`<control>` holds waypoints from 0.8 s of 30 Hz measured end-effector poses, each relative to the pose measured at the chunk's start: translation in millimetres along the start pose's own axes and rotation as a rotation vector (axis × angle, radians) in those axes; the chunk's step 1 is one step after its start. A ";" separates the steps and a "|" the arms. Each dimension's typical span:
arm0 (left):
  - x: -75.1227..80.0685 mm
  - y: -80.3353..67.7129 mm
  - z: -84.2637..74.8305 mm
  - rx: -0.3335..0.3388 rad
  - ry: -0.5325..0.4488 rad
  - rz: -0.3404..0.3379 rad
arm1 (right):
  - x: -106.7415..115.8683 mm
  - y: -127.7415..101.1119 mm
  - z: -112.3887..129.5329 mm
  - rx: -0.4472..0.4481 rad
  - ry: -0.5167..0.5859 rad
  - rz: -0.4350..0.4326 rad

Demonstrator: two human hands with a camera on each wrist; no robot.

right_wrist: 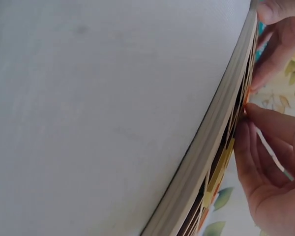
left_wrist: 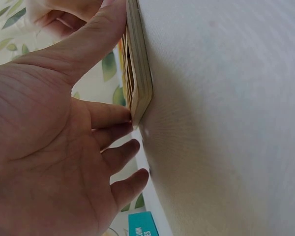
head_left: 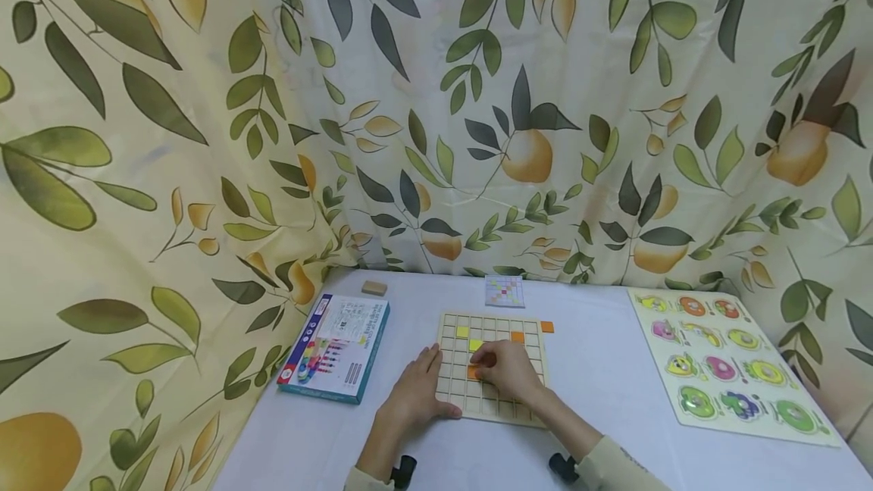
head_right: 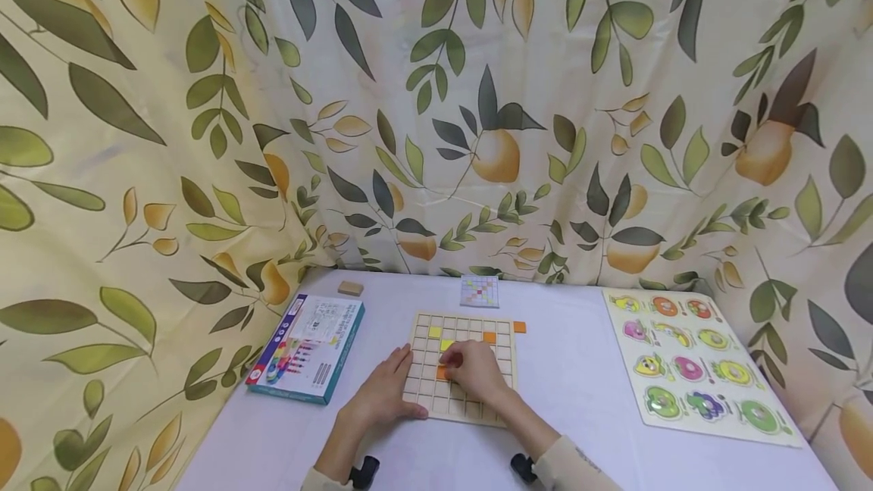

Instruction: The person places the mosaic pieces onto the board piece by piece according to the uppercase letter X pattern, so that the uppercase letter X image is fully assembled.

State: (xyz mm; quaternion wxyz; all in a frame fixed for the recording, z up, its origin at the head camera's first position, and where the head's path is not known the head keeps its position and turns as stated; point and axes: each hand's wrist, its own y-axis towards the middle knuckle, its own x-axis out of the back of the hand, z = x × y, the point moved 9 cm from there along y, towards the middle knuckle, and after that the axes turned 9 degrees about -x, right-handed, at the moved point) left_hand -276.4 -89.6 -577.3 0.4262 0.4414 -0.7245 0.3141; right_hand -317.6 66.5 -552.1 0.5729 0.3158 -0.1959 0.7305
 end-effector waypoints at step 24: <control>1.3 -1.1 -0.5 -0.002 -0.024 -0.025 | 80.7 17.5 -55.4 -0.189 -0.015 -0.197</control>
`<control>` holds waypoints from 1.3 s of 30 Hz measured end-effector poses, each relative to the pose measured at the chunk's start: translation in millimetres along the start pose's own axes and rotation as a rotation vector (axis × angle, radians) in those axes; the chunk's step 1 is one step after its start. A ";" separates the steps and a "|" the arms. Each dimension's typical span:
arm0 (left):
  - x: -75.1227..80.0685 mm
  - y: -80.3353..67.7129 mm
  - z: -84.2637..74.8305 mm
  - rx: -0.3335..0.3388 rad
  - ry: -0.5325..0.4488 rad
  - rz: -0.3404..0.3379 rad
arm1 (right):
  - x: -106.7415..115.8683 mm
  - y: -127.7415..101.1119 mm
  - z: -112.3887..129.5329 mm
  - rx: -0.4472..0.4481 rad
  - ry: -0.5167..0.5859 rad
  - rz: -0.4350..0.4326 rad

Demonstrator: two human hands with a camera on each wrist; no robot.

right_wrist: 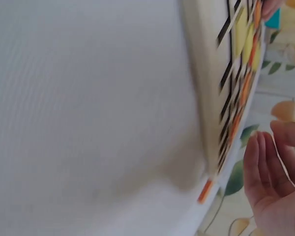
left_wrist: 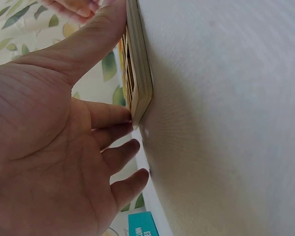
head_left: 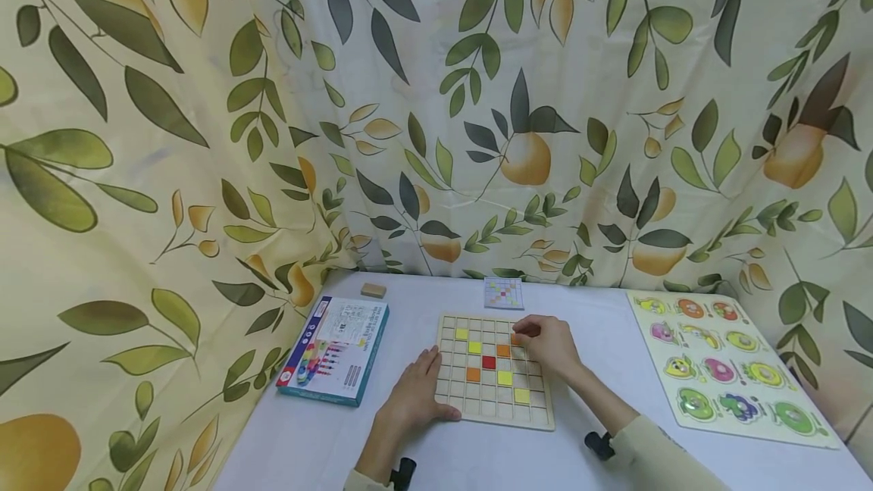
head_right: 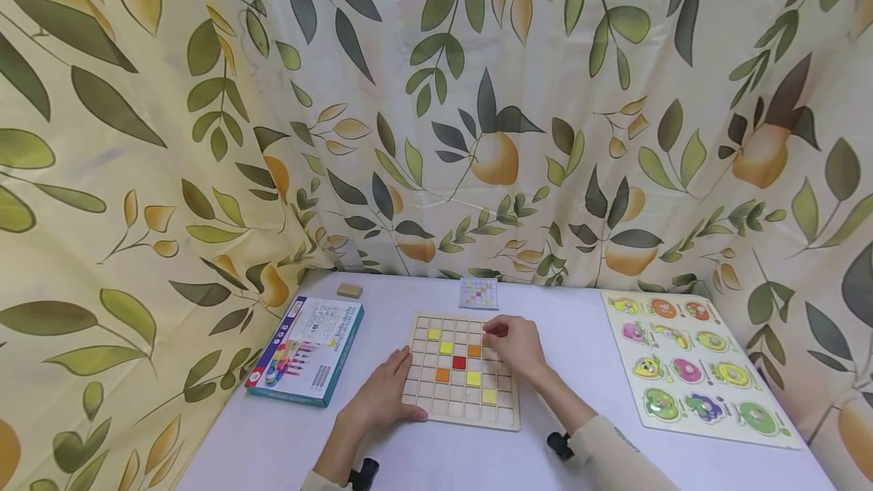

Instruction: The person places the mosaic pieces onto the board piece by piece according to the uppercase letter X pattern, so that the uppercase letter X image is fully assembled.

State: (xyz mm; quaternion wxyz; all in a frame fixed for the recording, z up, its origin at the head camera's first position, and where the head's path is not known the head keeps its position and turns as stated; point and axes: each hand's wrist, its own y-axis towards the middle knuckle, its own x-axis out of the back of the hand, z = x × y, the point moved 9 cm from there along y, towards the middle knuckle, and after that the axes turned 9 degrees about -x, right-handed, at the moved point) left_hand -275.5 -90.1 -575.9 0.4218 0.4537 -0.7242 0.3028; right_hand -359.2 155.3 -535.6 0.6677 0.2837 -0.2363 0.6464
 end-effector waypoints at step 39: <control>-3.9 3.8 2.2 -0.014 0.009 0.006 | 35.6 26.6 -76.0 -0.215 -0.003 -0.104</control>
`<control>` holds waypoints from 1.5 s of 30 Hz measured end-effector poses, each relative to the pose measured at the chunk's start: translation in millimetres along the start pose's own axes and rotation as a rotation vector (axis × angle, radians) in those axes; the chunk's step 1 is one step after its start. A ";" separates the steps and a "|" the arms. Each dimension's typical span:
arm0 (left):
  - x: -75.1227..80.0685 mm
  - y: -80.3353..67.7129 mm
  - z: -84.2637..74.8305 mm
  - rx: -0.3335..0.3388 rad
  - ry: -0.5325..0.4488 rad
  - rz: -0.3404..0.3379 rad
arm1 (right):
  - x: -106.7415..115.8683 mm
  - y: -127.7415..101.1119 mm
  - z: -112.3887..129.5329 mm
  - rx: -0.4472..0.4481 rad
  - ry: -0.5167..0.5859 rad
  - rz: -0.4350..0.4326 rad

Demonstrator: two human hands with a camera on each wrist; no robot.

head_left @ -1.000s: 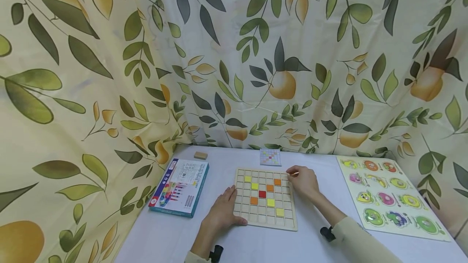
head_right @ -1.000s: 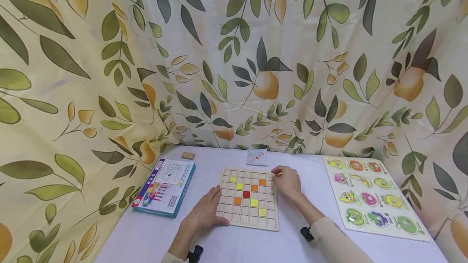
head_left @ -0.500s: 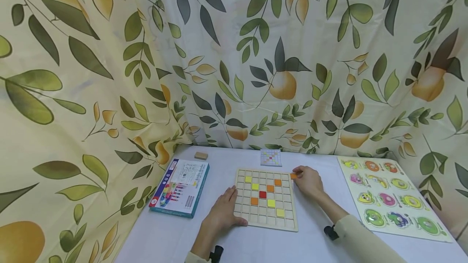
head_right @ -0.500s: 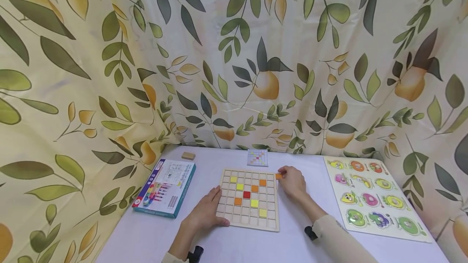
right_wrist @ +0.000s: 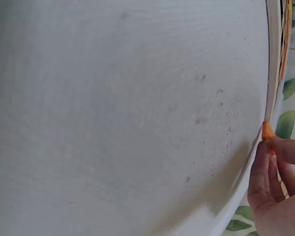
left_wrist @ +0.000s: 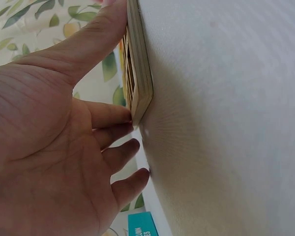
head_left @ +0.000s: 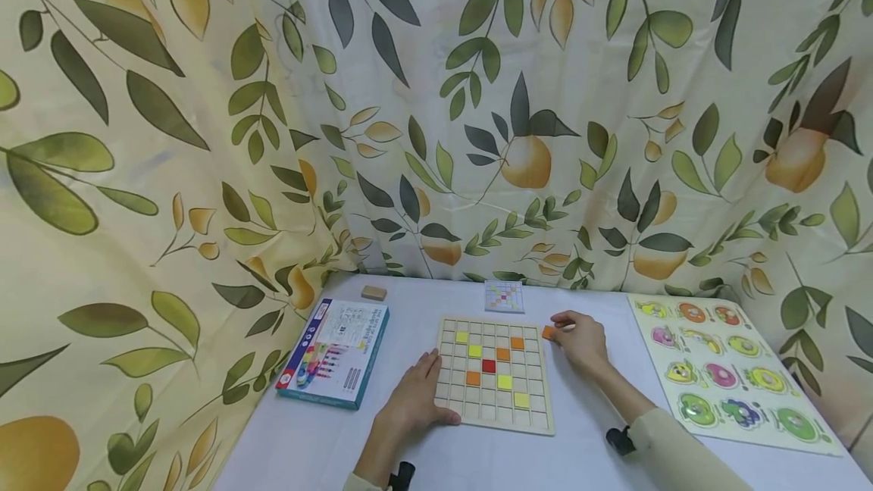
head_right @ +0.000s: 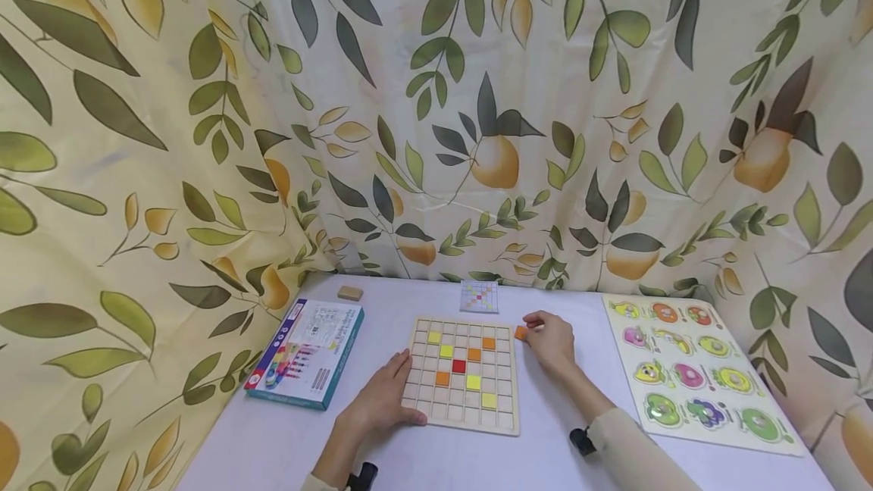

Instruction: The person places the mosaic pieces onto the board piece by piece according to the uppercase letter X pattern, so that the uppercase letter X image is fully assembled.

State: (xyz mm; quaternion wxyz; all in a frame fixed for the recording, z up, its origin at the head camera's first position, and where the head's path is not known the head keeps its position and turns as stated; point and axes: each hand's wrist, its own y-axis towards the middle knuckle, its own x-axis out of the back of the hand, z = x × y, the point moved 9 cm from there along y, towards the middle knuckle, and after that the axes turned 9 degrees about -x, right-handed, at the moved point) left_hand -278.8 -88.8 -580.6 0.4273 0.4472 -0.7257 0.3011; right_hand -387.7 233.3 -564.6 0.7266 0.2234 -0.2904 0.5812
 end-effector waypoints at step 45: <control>1.2 -2.0 1.7 0.028 0.009 0.010 | -74.4 -88.5 101.1 0.164 0.250 0.234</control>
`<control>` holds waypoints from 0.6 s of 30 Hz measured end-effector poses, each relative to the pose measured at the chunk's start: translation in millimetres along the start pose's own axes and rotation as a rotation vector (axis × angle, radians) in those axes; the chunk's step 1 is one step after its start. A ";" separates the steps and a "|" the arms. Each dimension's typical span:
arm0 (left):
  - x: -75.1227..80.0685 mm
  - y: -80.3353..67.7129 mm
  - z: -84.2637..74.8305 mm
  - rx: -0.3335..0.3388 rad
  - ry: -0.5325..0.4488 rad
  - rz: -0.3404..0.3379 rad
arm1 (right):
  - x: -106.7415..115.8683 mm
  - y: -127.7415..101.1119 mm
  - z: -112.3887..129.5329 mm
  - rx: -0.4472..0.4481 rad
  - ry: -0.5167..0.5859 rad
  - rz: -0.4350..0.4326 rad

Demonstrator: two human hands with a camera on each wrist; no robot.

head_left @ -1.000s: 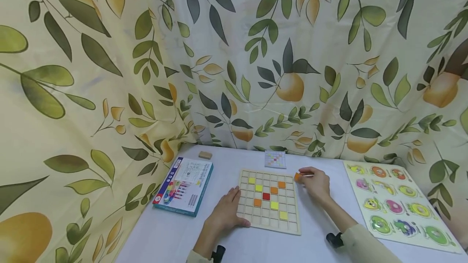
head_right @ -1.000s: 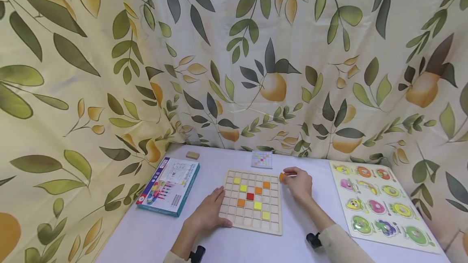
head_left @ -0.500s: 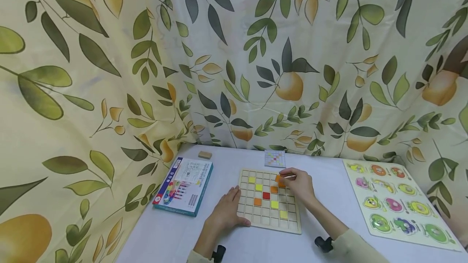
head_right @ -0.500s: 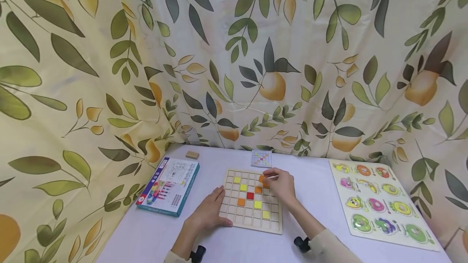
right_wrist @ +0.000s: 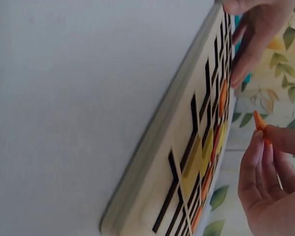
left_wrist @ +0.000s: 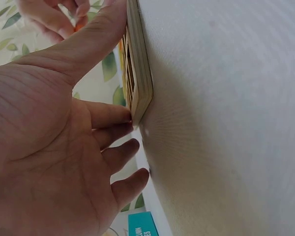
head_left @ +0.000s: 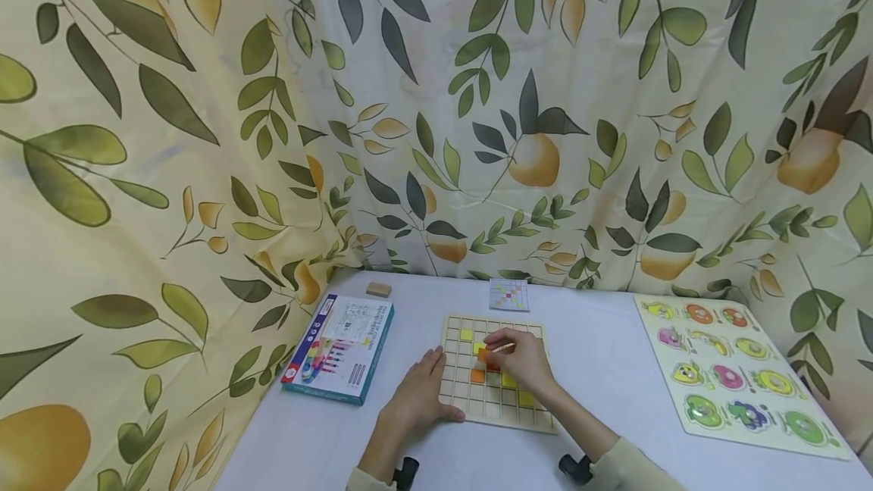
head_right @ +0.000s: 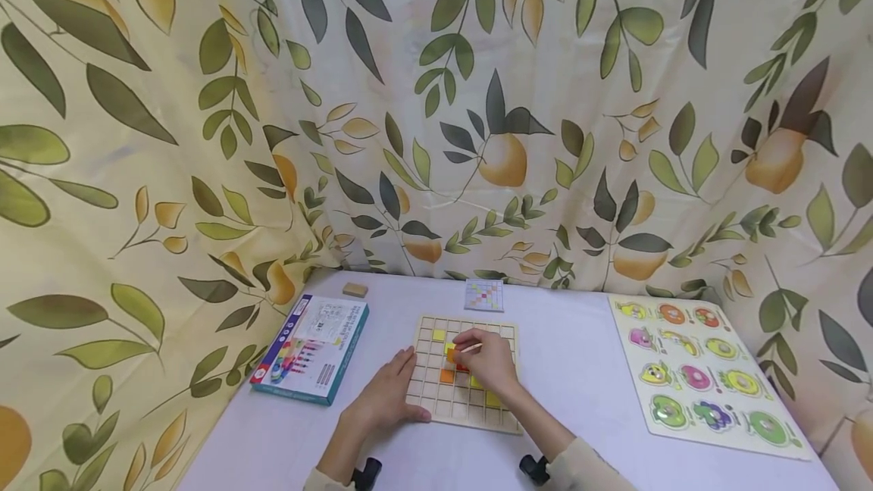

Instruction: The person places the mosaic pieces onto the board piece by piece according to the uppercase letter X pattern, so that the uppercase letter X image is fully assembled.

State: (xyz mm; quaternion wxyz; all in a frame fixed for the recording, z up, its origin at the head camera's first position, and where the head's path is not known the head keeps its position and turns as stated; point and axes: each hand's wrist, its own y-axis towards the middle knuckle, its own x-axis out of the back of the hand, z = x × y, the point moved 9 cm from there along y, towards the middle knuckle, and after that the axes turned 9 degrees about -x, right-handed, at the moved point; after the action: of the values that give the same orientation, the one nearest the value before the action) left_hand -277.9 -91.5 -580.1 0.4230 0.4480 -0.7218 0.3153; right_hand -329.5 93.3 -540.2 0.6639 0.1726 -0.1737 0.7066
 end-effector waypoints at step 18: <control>-0.3 1.0 -1.1 -0.027 0.031 -0.001 | -44.6 -21.5 8.8 0.112 -0.100 0.088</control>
State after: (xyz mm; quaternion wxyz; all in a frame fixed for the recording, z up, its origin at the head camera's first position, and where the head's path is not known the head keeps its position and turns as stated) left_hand -278.4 -90.1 -579.9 0.4402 0.4377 -0.7191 0.3123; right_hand -305.3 51.3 -553.2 0.6121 0.2366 -0.1744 0.7341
